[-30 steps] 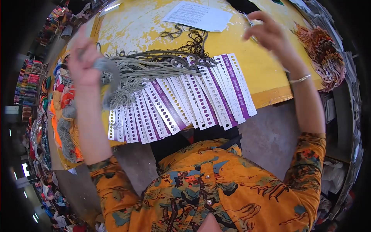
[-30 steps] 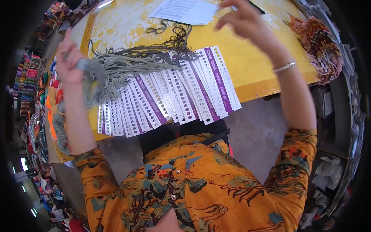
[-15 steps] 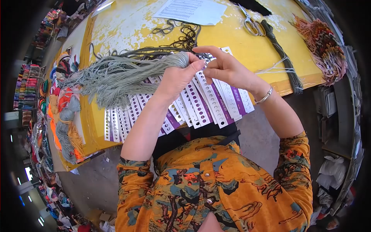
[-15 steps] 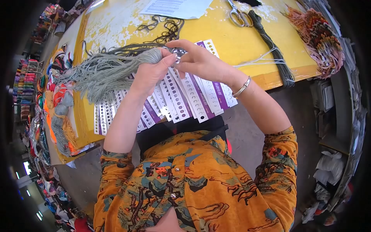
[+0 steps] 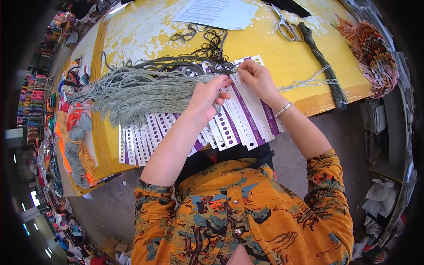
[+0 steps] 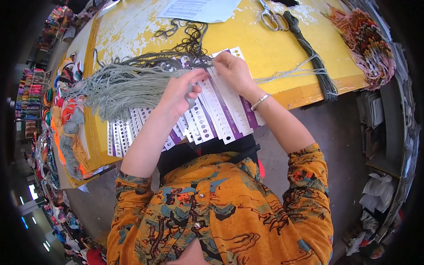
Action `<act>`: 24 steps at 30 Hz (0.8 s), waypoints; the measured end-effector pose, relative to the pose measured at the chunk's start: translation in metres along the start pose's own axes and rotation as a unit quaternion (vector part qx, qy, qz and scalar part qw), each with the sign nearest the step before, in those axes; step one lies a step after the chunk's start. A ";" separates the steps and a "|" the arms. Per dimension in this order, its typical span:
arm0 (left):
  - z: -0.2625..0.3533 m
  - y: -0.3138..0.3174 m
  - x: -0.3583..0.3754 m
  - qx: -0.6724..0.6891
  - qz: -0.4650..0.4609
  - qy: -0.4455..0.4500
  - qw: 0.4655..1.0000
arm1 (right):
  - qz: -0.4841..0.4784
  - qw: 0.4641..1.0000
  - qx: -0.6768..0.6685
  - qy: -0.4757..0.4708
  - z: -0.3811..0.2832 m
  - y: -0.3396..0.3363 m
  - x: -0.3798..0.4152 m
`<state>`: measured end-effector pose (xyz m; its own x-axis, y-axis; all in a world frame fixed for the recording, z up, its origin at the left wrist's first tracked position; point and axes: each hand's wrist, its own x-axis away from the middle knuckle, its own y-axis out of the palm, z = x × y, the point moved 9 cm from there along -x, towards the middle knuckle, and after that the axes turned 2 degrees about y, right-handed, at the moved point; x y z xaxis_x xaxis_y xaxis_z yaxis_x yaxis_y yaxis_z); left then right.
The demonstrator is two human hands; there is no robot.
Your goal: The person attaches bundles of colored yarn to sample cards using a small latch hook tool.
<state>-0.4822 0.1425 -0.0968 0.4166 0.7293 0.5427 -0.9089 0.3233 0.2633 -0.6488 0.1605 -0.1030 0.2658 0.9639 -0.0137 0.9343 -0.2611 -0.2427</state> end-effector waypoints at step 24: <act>-0.004 0.007 -0.003 -0.103 -0.031 0.083 0.991 | -0.016 0.999 0.039 -0.022 -0.020 0.007 0.016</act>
<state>-0.4900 0.1448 -0.1000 0.4780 0.7879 0.3882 -0.8733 0.4735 0.1145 -0.6332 0.1734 -0.0851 0.2237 0.9736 -0.0463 0.9204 -0.2266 -0.3185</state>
